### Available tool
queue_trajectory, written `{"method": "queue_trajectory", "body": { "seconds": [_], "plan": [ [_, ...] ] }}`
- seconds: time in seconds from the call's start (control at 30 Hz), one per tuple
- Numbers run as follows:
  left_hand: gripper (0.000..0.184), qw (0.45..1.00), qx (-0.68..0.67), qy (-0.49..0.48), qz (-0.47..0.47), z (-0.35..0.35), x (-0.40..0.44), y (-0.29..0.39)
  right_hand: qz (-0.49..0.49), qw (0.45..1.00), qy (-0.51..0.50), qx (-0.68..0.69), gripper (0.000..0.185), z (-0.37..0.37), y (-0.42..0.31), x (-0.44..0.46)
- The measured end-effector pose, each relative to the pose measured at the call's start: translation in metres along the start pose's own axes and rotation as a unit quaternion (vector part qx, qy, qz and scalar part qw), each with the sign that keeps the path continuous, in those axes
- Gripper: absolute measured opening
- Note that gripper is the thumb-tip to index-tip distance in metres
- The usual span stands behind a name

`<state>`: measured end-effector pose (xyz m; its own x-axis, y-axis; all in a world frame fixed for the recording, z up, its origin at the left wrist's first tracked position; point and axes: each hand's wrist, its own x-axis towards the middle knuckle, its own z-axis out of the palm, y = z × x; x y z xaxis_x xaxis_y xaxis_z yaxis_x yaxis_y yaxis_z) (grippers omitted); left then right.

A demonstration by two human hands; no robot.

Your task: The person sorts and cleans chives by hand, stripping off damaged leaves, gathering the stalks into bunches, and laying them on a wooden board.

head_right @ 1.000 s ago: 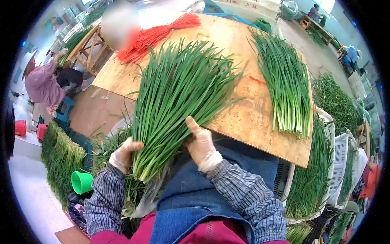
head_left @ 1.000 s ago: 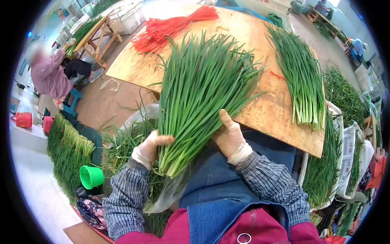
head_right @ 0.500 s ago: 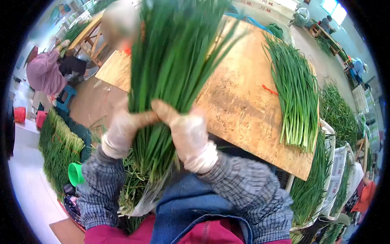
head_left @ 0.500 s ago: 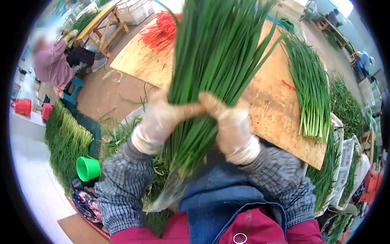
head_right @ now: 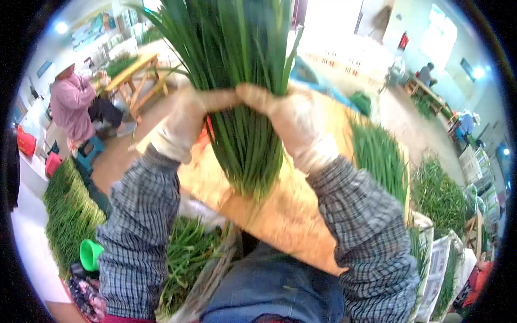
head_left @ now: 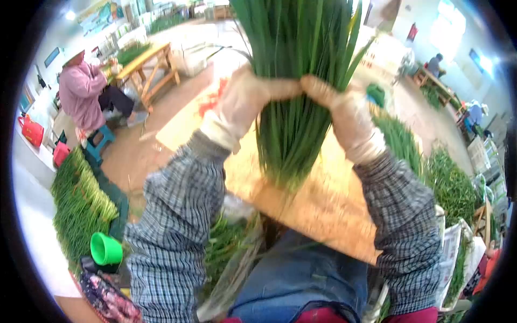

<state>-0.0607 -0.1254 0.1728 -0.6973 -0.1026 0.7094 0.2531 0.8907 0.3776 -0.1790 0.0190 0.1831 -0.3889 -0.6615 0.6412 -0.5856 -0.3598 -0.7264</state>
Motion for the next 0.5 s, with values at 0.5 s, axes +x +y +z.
{"method": "queue_trajectory", "body": {
  "seconds": [0.5],
  "plan": [
    [0.054,0.938,-0.312,0.111,-0.103,0.012,0.062,0.041,0.006,0.984,-0.08,0.162,0.038,-0.02,-0.049,0.065]
  ]
}}
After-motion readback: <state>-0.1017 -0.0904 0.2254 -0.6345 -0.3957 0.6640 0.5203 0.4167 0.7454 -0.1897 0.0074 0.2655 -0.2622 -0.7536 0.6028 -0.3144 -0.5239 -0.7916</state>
